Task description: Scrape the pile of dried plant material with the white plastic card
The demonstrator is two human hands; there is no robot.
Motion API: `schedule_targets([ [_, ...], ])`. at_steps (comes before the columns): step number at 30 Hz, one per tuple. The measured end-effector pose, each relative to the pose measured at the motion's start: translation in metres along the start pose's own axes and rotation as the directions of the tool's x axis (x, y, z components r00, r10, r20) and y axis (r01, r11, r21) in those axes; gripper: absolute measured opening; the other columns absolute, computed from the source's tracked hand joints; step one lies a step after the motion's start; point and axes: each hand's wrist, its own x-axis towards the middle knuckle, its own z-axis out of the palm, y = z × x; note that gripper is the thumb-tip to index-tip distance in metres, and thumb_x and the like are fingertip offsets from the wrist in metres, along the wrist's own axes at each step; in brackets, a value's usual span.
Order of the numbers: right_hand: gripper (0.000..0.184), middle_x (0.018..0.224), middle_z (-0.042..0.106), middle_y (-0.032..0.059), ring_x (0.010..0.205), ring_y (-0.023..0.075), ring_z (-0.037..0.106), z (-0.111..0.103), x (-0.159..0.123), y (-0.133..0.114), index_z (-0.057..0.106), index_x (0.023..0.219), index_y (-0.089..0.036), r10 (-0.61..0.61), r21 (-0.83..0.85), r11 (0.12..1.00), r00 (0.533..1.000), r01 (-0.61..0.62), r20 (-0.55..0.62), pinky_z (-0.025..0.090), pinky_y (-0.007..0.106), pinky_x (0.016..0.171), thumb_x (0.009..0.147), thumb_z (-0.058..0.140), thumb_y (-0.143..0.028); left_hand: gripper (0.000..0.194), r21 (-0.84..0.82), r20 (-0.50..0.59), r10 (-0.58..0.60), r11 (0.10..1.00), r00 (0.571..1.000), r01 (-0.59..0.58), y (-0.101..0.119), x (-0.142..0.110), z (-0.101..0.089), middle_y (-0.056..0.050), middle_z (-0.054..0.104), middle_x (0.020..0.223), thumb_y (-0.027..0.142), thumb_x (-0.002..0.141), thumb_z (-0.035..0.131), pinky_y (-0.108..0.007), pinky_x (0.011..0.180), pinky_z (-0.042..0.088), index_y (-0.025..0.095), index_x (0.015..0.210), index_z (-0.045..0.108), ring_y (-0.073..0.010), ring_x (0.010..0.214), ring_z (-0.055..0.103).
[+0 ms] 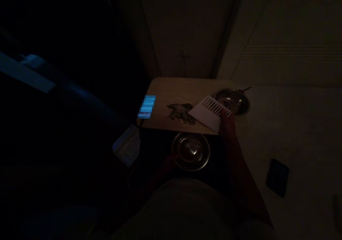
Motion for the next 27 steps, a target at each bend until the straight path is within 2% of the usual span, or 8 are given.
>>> schedule_targets([
  [2, 0.044, 0.093, 0.070, 0.0021, 0.080, 0.0186, 0.067, 0.001, 0.000, -0.001, 0.065, 0.097, -0.021, -0.007, 0.010, 1.000, 1.000, 0.007, -0.009, 0.057, 0.044, 0.081, 0.065, 0.079, -0.048, 0.015, 0.047, 0.014, 0.015, 0.999, 1.000, -0.015, 0.001, -0.003, -0.006, -0.010, 0.075, 0.098, 0.023, 0.065, 0.076, -0.046, 0.106, 0.037, 0.017, 0.079, 0.073, -0.0362, 0.116, 0.059],
  [7, 0.043, 0.090, 0.070, 0.0025, 0.080, 0.0197, 0.067, 0.000, 0.001, 0.001, 0.063, 0.099, -0.022, -0.003, -0.013, 1.000, 1.000, 0.003, 0.021, 0.056, 0.046, 0.081, 0.067, 0.077, -0.048, 0.015, 0.043, 0.000, -0.044, 0.998, 0.999, 0.044, -0.001, -0.004, -0.019, -0.010, 0.075, 0.091, 0.028, 0.068, 0.076, -0.047, 0.106, 0.038, 0.018, 0.078, 0.072, -0.0356, 0.117, 0.058],
  [12, 0.042, 0.088, 0.070, 0.0022, 0.081, 0.0201, 0.067, 0.000, 0.001, 0.003, 0.063, 0.095, -0.022, -0.016, -0.044, 0.999, 0.999, 0.015, -0.032, 0.056, 0.044, 0.079, 0.066, 0.078, -0.048, 0.021, 0.008, 0.006, -0.036, 0.999, 0.999, 0.036, -0.006, 0.000, -0.020, -0.009, 0.075, 0.095, 0.030, 0.069, 0.076, -0.048, 0.107, 0.036, 0.019, 0.086, 0.072, -0.0347, 0.119, 0.057],
  [15, 0.041, 0.087, 0.070, 0.0019, 0.082, 0.0200, 0.067, 0.001, -0.002, 0.001, 0.063, 0.094, -0.021, -0.021, -0.051, 0.998, 0.999, 0.020, -0.029, 0.056, 0.043, 0.079, 0.068, 0.077, -0.049, 0.021, -0.005, -0.007, -0.032, 0.999, 0.999, 0.032, -0.012, 0.005, -0.019, -0.010, 0.075, 0.097, 0.029, 0.065, 0.079, -0.051, 0.107, 0.037, 0.018, 0.081, 0.072, -0.0373, 0.118, 0.058],
  [17, 0.042, 0.091, 0.070, 0.0025, 0.084, 0.0199, 0.067, 0.000, -0.004, 0.000, 0.063, 0.098, -0.021, -0.027, -0.042, 0.999, 0.999, 0.028, 0.021, 0.056, 0.043, 0.080, 0.070, 0.075, -0.049, 0.025, 0.084, -0.054, 0.079, 0.994, 0.995, -0.074, -0.015, 0.007, -0.019, -0.010, 0.075, 0.101, 0.024, 0.061, 0.081, -0.052, 0.107, 0.036, 0.017, 0.084, 0.073, -0.0383, 0.118, 0.057],
  [20, 0.044, 0.095, 0.070, 0.0024, 0.084, 0.0191, 0.067, -0.003, -0.004, 0.001, 0.062, 0.101, -0.022, -0.054, 0.005, 0.999, 0.997, 0.054, 0.059, 0.056, 0.043, 0.079, 0.070, 0.075, -0.049, 0.034, 0.131, -0.091, 0.158, 0.981, 0.983, -0.146, -0.017, 0.007, -0.019, -0.006, 0.073, 0.109, 0.012, 0.053, 0.083, -0.048, 0.115, 0.025, 0.020, 0.085, 0.072, -0.0367, 0.129, 0.048],
  [24, 0.045, 0.085, 0.071, 0.0011, 0.075, 0.0177, 0.066, -0.005, 0.001, 0.004, 0.063, 0.095, -0.021, -0.035, 0.045, 0.998, 0.999, 0.034, 0.009, 0.057, 0.041, 0.074, 0.064, 0.078, -0.049, 0.030, 0.175, -0.074, 0.214, 0.964, 0.974, -0.199, -0.011, 0.003, -0.018, -0.008, 0.071, 0.114, 0.011, 0.057, 0.079, -0.049, 0.115, 0.023, 0.021, 0.084, 0.072, -0.0376, 0.136, 0.039],
  [27, 0.044, 0.085, 0.071, 0.0010, 0.074, 0.0174, 0.066, -0.006, 0.004, 0.005, 0.063, 0.094, -0.020, 0.007, 0.060, 0.998, 0.999, -0.009, 0.047, 0.057, 0.040, 0.073, 0.064, 0.077, -0.049, 0.030, 0.203, -0.062, 0.272, 0.945, 0.960, -0.255, -0.006, -0.001, -0.018, -0.007, 0.071, 0.115, 0.012, 0.058, 0.077, -0.051, 0.116, 0.022, 0.022, 0.085, 0.071, -0.0367, 0.139, 0.033],
])
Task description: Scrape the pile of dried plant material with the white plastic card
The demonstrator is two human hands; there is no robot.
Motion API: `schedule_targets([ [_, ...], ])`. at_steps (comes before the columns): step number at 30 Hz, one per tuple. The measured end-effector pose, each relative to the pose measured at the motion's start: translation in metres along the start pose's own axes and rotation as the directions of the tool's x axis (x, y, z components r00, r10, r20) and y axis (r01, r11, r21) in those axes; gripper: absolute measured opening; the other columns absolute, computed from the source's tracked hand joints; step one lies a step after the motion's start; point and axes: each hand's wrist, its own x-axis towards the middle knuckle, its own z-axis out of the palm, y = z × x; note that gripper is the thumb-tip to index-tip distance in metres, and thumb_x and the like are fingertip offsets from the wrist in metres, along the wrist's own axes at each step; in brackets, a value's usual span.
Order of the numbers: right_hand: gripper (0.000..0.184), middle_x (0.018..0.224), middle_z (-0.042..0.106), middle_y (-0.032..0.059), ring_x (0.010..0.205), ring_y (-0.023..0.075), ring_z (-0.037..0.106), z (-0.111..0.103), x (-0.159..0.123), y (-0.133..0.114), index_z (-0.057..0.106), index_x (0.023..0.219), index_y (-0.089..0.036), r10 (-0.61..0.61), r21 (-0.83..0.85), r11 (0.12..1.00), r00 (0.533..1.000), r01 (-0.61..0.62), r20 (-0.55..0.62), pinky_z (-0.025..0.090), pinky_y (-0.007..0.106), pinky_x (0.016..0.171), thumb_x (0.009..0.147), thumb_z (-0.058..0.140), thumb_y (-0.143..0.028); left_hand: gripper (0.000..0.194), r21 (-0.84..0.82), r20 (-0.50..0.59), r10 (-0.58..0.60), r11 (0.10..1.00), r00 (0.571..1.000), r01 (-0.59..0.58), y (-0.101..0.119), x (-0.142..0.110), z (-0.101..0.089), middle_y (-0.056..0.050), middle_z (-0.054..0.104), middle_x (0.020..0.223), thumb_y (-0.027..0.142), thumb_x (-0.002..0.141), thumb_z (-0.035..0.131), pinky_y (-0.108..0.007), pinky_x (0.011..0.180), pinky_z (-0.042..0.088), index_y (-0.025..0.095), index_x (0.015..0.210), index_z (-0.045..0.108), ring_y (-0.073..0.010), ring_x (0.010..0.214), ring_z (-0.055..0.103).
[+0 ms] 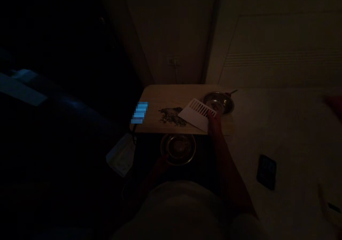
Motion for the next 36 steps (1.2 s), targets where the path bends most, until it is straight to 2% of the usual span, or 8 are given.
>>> schedule_targets([
  [4, 0.040, 0.085, 0.071, 0.0010, 0.072, 0.0165, 0.065, -0.002, -0.001, -0.002, 0.063, 0.093, -0.020, -0.014, 0.016, 1.000, 0.999, 0.013, 0.045, 0.056, 0.036, 0.069, 0.064, 0.077, -0.044, 0.028, 0.045, -0.016, 0.008, 0.999, 1.000, -0.007, 0.001, 0.000, -0.005, -0.008, 0.071, 0.113, 0.013, 0.058, 0.078, -0.052, 0.116, 0.020, 0.021, 0.084, 0.071, -0.0365, 0.139, 0.034],
  [10, 0.039, 0.075, 0.068, -0.0024, 0.065, 0.0150, 0.061, -0.009, 0.001, 0.003, 0.061, 0.088, -0.020, 0.012, -0.024, 1.000, 0.998, -0.010, 0.069, 0.052, 0.033, 0.065, 0.053, 0.078, -0.028, 0.034, 0.080, -0.148, 0.061, 0.996, 0.987, -0.050, 0.009, -0.005, -0.002, -0.008, 0.074, 0.103, 0.006, 0.046, 0.080, -0.047, 0.117, 0.017, 0.022, 0.075, 0.072, -0.0378, 0.135, 0.040],
  [13, 0.037, 0.075, 0.067, -0.0030, 0.065, 0.0142, 0.060, -0.013, 0.003, 0.005, 0.061, 0.086, -0.020, -0.006, -0.047, 0.999, 0.997, 0.010, 0.080, 0.051, 0.032, 0.067, 0.052, 0.075, -0.023, 0.033, -0.096, -0.108, -0.054, 0.994, 0.993, 0.044, 0.021, -0.005, 0.011, -0.008, 0.073, 0.106, 0.009, 0.052, 0.079, -0.047, 0.114, 0.026, 0.021, 0.083, 0.071, -0.0355, 0.137, 0.038],
  [18, 0.035, 0.077, 0.069, -0.0010, 0.068, 0.0160, 0.061, -0.015, 0.000, 0.005, 0.064, 0.085, -0.019, 0.006, -0.050, 0.999, 0.998, -0.003, 0.061, 0.050, 0.033, 0.067, 0.051, 0.074, -0.023, 0.034, -0.121, -0.078, -0.115, 0.987, 0.990, 0.105, 0.031, 0.003, 0.029, -0.009, 0.073, 0.105, 0.023, 0.067, 0.074, -0.048, 0.106, 0.039, 0.019, 0.100, 0.070, -0.0346, 0.126, 0.051],
  [22, 0.032, 0.076, 0.070, -0.0005, 0.067, 0.0169, 0.062, -0.012, -0.003, 0.003, 0.066, 0.083, -0.019, -0.003, -0.077, 0.997, 0.999, 0.006, 0.044, 0.050, 0.034, 0.069, 0.052, 0.075, -0.024, 0.035, -0.162, -0.067, -0.163, 0.975, 0.984, 0.150, 0.032, 0.003, 0.034, -0.009, 0.073, 0.102, 0.023, 0.073, 0.072, -0.045, 0.100, 0.045, 0.019, 0.107, 0.068, -0.0334, 0.117, 0.058],
  [27, 0.032, 0.081, 0.071, 0.0001, 0.072, 0.0189, 0.063, -0.012, -0.003, 0.001, 0.066, 0.086, -0.022, 0.010, -0.102, 0.995, 0.997, -0.002, 0.077, 0.051, 0.036, 0.072, 0.056, 0.075, -0.025, 0.032, -0.238, -0.099, -0.196, 0.957, 0.976, 0.168, 0.037, -0.001, 0.039, -0.011, 0.060, 0.122, 0.034, 0.089, 0.059, -0.042, 0.088, 0.051, 0.018, 0.118, 0.060, -0.0240, 0.105, 0.060],
  [30, 0.032, 0.077, 0.070, -0.0002, 0.067, 0.0179, 0.062, -0.015, -0.002, 0.001, 0.065, 0.085, -0.022, 0.045, -0.115, 0.993, 0.997, -0.037, 0.065, 0.050, 0.034, 0.068, 0.054, 0.076, -0.023, 0.033, -0.258, -0.105, -0.220, 0.948, 0.970, 0.187, 0.038, 0.004, 0.044, -0.010, 0.058, 0.125, 0.035, 0.092, 0.056, -0.043, 0.086, 0.052, 0.019, 0.120, 0.058, -0.0224, 0.103, 0.060],
  [36, 0.030, 0.077, 0.069, -0.0001, 0.067, 0.0178, 0.062, -0.017, 0.000, 0.003, 0.065, 0.085, -0.022, 0.028, -0.142, 0.990, 0.997, -0.018, 0.068, 0.050, 0.034, 0.067, 0.056, 0.074, -0.024, 0.037, -0.285, -0.103, -0.237, 0.938, 0.966, 0.200, 0.035, 0.009, 0.046, -0.010, 0.058, 0.123, 0.035, 0.090, 0.058, -0.044, 0.085, 0.052, 0.016, 0.122, 0.057, -0.0238, 0.103, 0.061],
])
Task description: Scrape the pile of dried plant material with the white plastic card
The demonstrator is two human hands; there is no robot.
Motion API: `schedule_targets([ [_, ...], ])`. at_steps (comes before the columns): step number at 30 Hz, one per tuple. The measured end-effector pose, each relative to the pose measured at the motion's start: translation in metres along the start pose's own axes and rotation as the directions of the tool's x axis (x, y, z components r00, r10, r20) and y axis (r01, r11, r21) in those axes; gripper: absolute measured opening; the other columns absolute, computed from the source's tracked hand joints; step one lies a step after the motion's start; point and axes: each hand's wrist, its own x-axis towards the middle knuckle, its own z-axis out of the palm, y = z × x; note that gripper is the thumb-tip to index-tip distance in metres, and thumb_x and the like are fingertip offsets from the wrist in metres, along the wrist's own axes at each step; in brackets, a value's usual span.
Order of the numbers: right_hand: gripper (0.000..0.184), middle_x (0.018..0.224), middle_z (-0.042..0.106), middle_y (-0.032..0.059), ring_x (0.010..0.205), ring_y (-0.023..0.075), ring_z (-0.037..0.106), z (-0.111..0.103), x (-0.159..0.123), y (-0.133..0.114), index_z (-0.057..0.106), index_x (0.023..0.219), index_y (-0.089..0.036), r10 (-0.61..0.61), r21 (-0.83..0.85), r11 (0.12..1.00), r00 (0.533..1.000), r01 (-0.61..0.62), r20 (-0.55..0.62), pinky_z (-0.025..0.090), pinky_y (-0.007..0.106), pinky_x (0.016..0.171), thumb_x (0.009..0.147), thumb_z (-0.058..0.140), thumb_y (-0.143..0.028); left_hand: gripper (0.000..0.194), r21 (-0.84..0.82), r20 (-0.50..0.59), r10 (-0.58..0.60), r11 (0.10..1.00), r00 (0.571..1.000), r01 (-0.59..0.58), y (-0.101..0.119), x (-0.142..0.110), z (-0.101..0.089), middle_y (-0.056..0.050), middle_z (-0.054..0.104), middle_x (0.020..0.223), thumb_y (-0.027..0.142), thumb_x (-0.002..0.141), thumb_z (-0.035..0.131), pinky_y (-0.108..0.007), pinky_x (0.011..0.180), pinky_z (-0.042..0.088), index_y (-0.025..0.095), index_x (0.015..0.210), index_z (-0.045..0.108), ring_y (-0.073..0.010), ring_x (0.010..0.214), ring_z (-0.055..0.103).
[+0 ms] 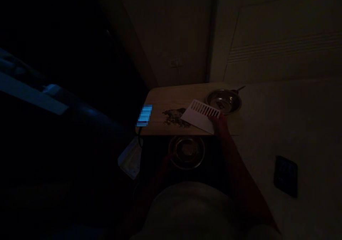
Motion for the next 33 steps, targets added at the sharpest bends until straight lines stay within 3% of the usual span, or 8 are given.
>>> schedule_targets([
  [14, 0.031, 0.075, 0.070, -0.0002, 0.065, 0.0169, 0.060, 0.008, -0.005, -0.005, 0.067, 0.079, -0.021, 0.017, 0.005, 1.000, 0.997, -0.017, -0.072, 0.047, 0.032, 0.065, 0.049, 0.075, -0.023, 0.032, 0.025, 0.011, 0.027, 0.999, 1.000, -0.027, 0.005, -0.015, -0.006, -0.011, 0.058, 0.125, 0.034, 0.092, 0.056, -0.042, 0.086, 0.052, 0.020, 0.120, 0.059, -0.0218, 0.103, 0.060],
  [19, 0.031, 0.077, 0.070, 0.0013, 0.067, 0.0187, 0.061, 0.004, -0.003, -0.001, 0.065, 0.084, -0.022, -0.013, -0.054, 0.998, 1.000, 0.012, -0.025, 0.048, 0.034, 0.066, 0.055, 0.075, -0.029, 0.036, 0.041, 0.006, -0.009, 0.999, 1.000, 0.009, 0.002, -0.005, -0.004, -0.010, 0.058, 0.124, 0.035, 0.091, 0.058, -0.043, 0.085, 0.052, 0.017, 0.121, 0.057, -0.0234, 0.103, 0.060],
  [25, 0.029, 0.078, 0.071, 0.0019, 0.068, 0.0190, 0.062, 0.002, -0.002, 0.001, 0.067, 0.083, -0.021, -0.024, -0.070, 0.997, 1.000, 0.023, -0.013, 0.049, 0.034, 0.067, 0.056, 0.075, -0.028, 0.017, 0.048, -0.002, 0.001, 0.999, 1.000, -0.001, 0.005, -0.002, 0.003, -0.011, 0.071, 0.093, 0.024, 0.081, 0.067, -0.040, 0.093, 0.045, 0.015, 0.095, 0.070, -0.0329, 0.102, 0.064],
  [28, 0.030, 0.078, 0.071, 0.0015, 0.067, 0.0185, 0.062, 0.003, -0.002, 0.000, 0.068, 0.083, -0.021, -0.001, -0.040, 0.999, 1.000, 0.000, -0.028, 0.049, 0.033, 0.066, 0.054, 0.075, -0.026, 0.022, 0.055, -0.008, 0.026, 0.998, 1.000, -0.026, 0.010, -0.014, 0.001, -0.011, 0.069, 0.107, 0.028, 0.086, 0.063, -0.040, 0.093, 0.046, 0.016, 0.103, 0.068, -0.0289, 0.103, 0.063],
  [30, 0.030, 0.077, 0.071, 0.0010, 0.067, 0.0183, 0.061, 0.003, -0.002, 0.000, 0.067, 0.081, -0.021, 0.002, -0.024, 1.000, 0.999, -0.003, -0.034, 0.049, 0.032, 0.065, 0.052, 0.075, -0.025, 0.030, 0.059, -0.016, 0.049, 0.997, 0.999, -0.048, 0.013, -0.020, 0.000, -0.011, 0.059, 0.124, 0.035, 0.092, 0.056, -0.043, 0.089, 0.050, 0.019, 0.117, 0.060, -0.0220, 0.104, 0.060],
  [33, 0.029, 0.075, 0.070, 0.0003, 0.065, 0.0177, 0.061, 0.005, -0.003, -0.002, 0.066, 0.079, -0.021, -0.001, -0.018, 1.000, 0.999, 0.001, -0.041, 0.048, 0.032, 0.065, 0.052, 0.075, -0.024, 0.028, 0.048, -0.043, 0.076, 0.996, 0.996, -0.074, 0.013, -0.021, 0.001, -0.012, 0.065, 0.113, 0.028, 0.084, 0.066, -0.041, 0.093, 0.048, 0.017, 0.109, 0.066, -0.0295, 0.109, 0.059],
])
